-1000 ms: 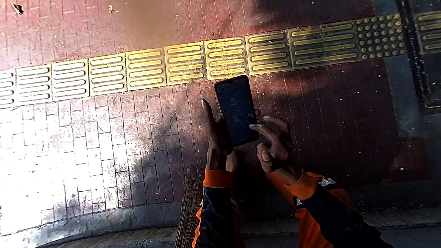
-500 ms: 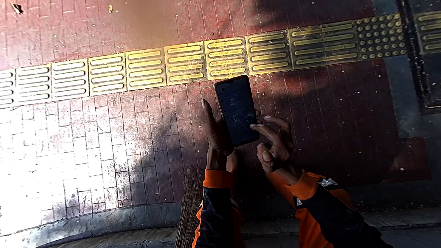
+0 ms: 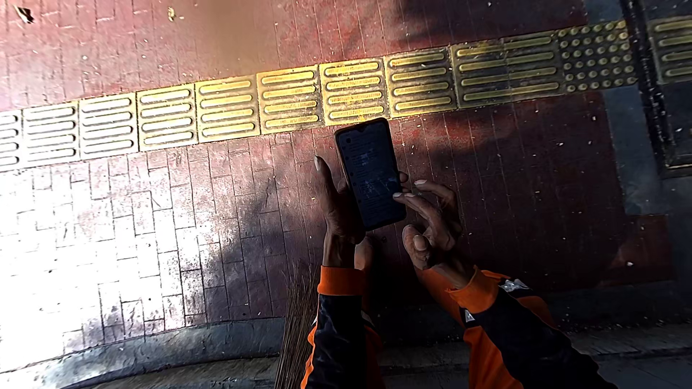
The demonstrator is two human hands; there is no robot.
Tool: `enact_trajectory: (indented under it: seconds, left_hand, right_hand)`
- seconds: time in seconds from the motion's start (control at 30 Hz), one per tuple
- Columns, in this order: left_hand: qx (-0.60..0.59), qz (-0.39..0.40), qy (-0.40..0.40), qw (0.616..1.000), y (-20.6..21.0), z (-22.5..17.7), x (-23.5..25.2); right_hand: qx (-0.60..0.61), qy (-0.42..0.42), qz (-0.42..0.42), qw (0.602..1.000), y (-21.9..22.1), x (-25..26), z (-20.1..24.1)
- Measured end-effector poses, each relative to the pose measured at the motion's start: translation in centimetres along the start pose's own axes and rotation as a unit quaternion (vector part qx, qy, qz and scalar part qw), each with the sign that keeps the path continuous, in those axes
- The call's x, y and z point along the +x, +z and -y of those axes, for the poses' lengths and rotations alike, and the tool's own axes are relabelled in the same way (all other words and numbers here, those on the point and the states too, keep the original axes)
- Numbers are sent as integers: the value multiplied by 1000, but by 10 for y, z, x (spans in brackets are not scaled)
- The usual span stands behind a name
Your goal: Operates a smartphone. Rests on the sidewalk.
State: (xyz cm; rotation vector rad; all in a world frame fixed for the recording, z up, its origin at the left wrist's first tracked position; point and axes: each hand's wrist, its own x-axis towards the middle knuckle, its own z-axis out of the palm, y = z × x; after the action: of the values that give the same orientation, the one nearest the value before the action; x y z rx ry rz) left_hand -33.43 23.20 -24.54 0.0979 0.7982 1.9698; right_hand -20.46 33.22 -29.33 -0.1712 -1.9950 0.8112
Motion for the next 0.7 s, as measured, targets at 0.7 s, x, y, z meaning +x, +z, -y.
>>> enact_trajectory:
  seconds: [0.7]
  left_hand:
    - [11,-23,-2,1000,0,1,0]
  right_hand:
    - [-8,-13,-6,1000,0,1,-2]
